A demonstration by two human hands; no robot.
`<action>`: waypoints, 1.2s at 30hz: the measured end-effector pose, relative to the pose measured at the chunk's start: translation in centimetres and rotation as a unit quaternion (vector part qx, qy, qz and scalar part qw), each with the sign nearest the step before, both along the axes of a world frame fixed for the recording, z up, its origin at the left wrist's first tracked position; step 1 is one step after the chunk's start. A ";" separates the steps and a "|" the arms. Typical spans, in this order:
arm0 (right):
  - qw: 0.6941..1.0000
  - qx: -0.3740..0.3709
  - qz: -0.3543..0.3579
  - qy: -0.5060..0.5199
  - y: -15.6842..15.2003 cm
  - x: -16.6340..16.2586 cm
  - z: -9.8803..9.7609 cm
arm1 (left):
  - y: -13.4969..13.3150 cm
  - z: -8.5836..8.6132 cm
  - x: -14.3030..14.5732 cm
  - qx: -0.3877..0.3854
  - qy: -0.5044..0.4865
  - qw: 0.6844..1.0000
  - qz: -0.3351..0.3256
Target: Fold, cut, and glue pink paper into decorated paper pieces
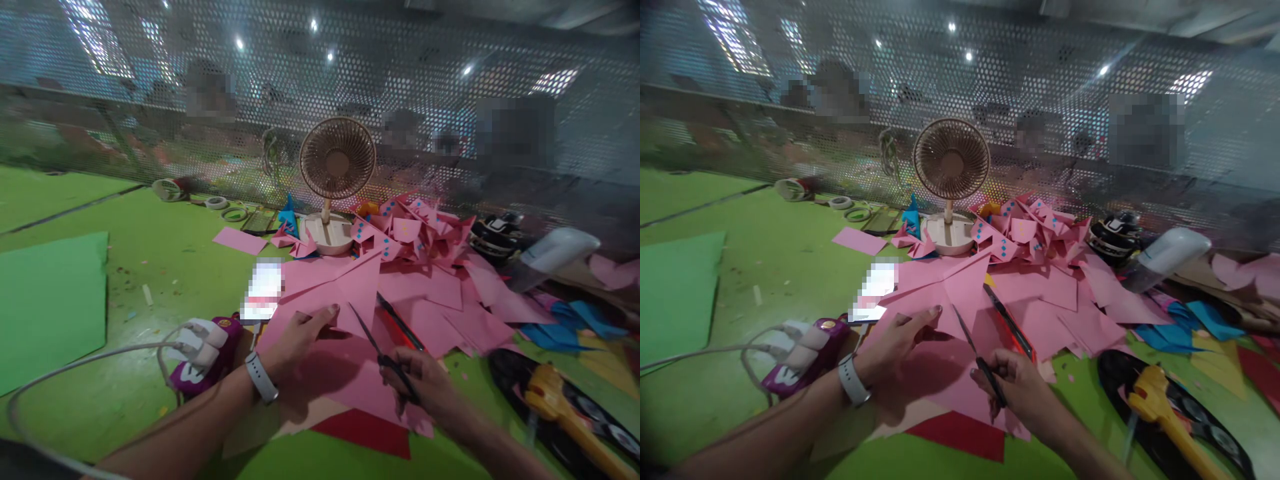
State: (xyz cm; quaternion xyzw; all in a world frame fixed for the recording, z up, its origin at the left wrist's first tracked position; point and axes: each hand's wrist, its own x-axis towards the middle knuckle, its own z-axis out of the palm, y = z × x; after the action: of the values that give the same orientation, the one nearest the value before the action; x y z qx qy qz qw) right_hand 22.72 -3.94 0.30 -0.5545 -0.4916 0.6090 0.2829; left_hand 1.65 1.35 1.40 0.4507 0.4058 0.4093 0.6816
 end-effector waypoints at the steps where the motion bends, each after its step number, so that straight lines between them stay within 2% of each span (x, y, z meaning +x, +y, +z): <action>1: 1.000 0.000 -0.002 -0.002 0.0 0.0 0.1 | 0.0 0.0 0.0 -0.001 -0.002 1.000 0.002; 5: 1.000 -0.002 -0.010 0.006 0.0 0.0 -0.1 | 0.0 0.0 0.0 -0.004 -0.003 1.000 0.002; 10: 0.999 0.000 -0.014 0.032 0.0 0.1 -1.1 | -0.6 0.4 0.4 -0.016 0.041 0.999 -0.011; 15: 0.999 0.010 -0.014 0.043 0.0 0.2 -1.7 | -0.9 0.5 0.7 -0.019 0.022 1.000 -0.002; 27: 0.997 -0.002 -0.016 0.077 -0.3 0.1 -1.8 | -0.8 0.3 0.7 -0.033 0.001 0.999 -0.001; 36: 0.999 0.009 -0.021 0.039 -0.3 -0.1 -1.2 | -0.7 0.0 0.7 -0.042 0.041 0.998 0.004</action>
State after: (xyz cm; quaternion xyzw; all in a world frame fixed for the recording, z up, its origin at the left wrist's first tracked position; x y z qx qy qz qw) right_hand 22.60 -4.20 -0.95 -0.5380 -0.4739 0.6199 0.3189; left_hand 2.38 0.60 1.42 0.4364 0.4518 0.3757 0.6814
